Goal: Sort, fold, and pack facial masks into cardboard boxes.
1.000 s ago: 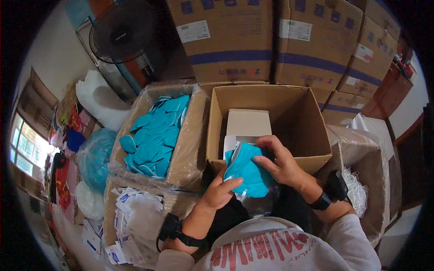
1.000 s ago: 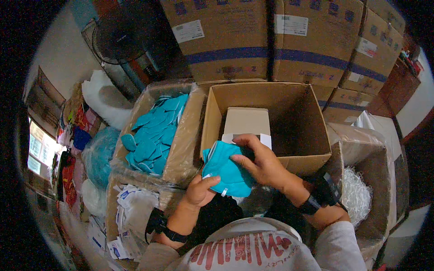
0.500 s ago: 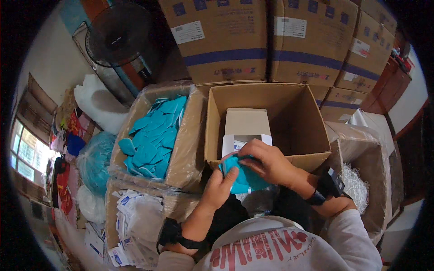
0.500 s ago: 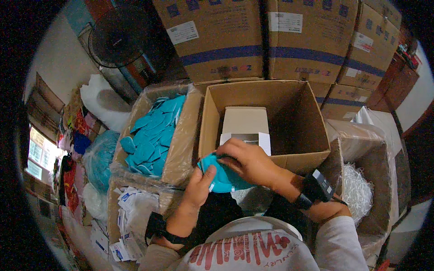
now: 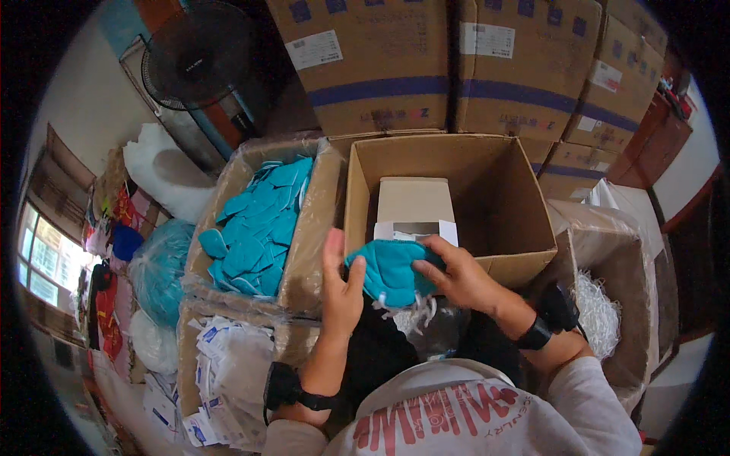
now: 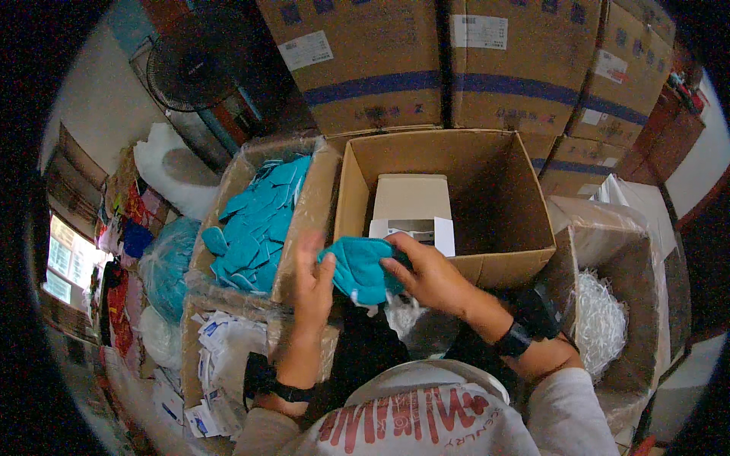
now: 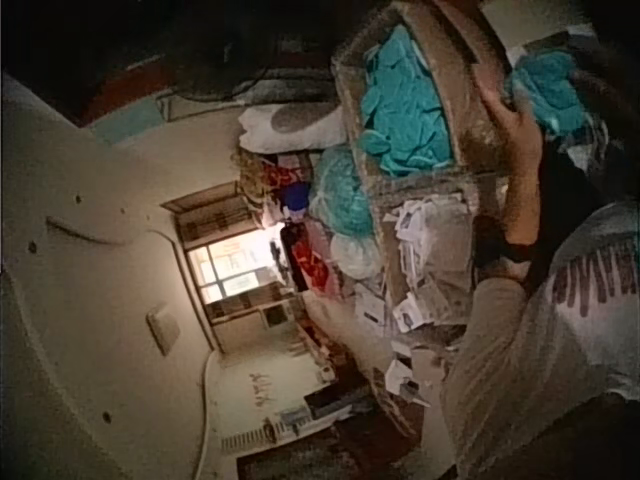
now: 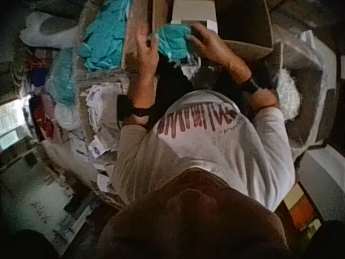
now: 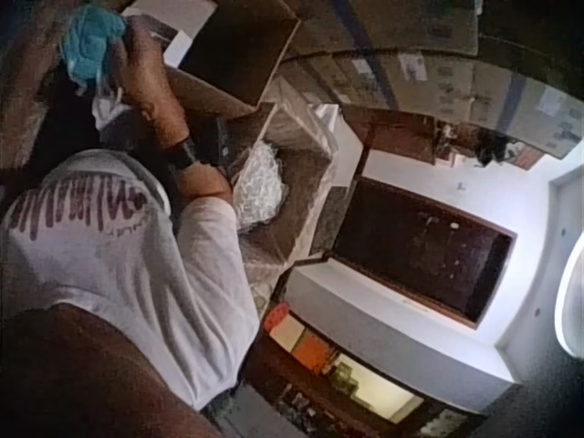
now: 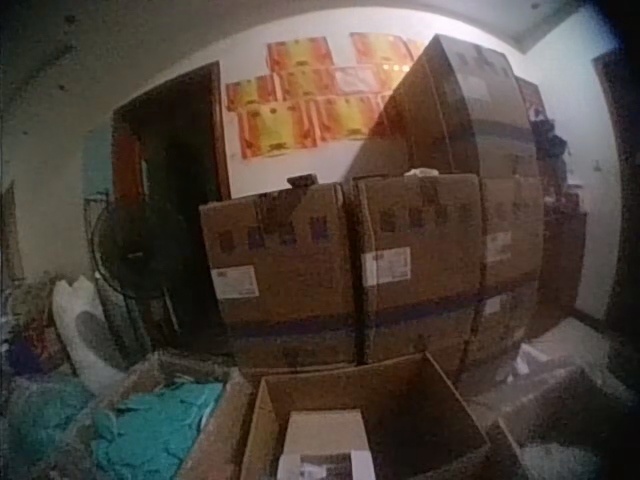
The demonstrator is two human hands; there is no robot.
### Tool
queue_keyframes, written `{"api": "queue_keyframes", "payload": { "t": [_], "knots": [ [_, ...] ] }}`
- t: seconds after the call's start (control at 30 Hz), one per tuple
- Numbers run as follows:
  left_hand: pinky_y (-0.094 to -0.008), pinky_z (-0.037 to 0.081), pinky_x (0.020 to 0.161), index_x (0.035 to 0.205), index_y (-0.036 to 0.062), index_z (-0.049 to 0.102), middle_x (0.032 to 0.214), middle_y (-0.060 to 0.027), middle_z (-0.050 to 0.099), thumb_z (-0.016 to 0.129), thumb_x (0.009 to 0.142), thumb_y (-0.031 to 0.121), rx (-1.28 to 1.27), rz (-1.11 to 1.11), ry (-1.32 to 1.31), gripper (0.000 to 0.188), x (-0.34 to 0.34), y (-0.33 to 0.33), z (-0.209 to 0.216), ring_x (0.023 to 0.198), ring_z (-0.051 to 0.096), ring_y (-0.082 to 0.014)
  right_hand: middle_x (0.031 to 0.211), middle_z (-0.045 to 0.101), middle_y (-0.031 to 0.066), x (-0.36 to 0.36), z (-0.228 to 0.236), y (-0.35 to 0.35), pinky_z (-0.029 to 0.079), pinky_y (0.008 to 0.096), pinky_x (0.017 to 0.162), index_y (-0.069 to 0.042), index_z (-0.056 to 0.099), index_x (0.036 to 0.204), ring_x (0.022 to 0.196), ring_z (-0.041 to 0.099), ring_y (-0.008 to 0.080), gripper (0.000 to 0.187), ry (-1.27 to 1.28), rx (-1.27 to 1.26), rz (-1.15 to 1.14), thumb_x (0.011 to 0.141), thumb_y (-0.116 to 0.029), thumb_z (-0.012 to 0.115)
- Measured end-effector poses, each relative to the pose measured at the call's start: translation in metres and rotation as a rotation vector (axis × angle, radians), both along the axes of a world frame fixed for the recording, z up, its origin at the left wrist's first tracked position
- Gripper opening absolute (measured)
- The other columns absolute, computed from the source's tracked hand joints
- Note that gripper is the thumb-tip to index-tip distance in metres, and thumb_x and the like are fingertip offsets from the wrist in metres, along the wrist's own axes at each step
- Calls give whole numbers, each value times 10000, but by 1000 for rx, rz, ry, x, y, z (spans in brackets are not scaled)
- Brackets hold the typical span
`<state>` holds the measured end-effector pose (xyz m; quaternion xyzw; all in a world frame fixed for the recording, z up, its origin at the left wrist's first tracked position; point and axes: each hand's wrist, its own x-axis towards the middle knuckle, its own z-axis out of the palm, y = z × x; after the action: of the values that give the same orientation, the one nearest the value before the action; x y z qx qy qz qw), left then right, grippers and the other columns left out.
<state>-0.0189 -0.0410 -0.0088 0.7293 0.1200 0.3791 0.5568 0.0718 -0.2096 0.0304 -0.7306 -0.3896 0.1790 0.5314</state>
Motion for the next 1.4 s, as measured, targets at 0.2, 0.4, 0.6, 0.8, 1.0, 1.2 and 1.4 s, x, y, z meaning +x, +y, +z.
{"api": "queue_keyframes", "payload": {
  "t": [0.2, 0.4, 0.6, 0.8, 1.0, 1.2, 1.4],
  "knots": [
    [-395, 404, 838, 1122, 66, 516, 1051, -134, 569, 462, 876, 295, 740, -241, 169, 341, 16, -20, 67, 1007, 515, -322, 801, 568, 237, 10, 12, 7, 447, 454, 640, -40, 418, 1054, 778, 543, 423, 290, -367, -25, 186, 803, -104, 549],
    [-427, 435, 540, 850, 109, 607, 684, -122, 607, 441, 878, 390, 645, -127, 357, 328, 35, -17, 54, 647, 580, -349, 962, 562, 167, 9, 4, 12, 454, 373, 717, -49, 376, 1113, 882, 572, 290, 390, 115, 178, 119, 813, -166, 596],
    [-342, 410, 504, 748, 5, 593, 577, -126, 555, 461, 886, 366, 193, -9, 263, 408, 36, 8, 54, 525, 541, -220, 983, 531, 86, -11, -16, 8, 421, 310, 776, -36, 419, 1124, 890, 520, 167, 352, 139, 209, 306, 855, -211, 563],
    [-291, 362, 491, 734, -18, 575, 544, -21, 494, 470, 893, 357, 132, 164, 160, 420, 28, 58, 52, 547, 435, -90, 784, 519, 23, 4, -8, -1, 417, 275, 676, -8, 510, 948, 726, 483, 128, 259, 245, -11, 356, 915, -259, 450],
    [-255, 318, 486, 741, -5, 589, 585, 18, 428, 494, 891, 307, 220, 305, 234, 359, 0, 116, 72, 565, 363, -66, 726, 491, -22, 38, -5, -35, 405, 212, 591, -34, 542, 944, 637, 461, 61, 265, 536, -216, 446, 922, -275, 435],
    [-268, 451, 691, 921, -6, 604, 839, -89, 633, 554, 845, 249, 303, -314, 478, 270, -15, 97, 67, 757, 585, -149, 738, 547, 10, 39, 19, -21, 432, 232, 628, -12, 597, 884, 684, 510, 79, 257, 270, -290, 354, 892, -250, 501],
    [-303, 451, 726, 1068, 141, 611, 850, -161, 630, 566, 819, 352, 257, -998, 840, 329, -26, 0, 38, 766, 601, -191, 841, 602, 102, 16, 8, 7, 441, 280, 739, -8, 600, 1001, 798, 560, 163, 229, -32, -41, 401, 869, -181, 530]
  ]
}}
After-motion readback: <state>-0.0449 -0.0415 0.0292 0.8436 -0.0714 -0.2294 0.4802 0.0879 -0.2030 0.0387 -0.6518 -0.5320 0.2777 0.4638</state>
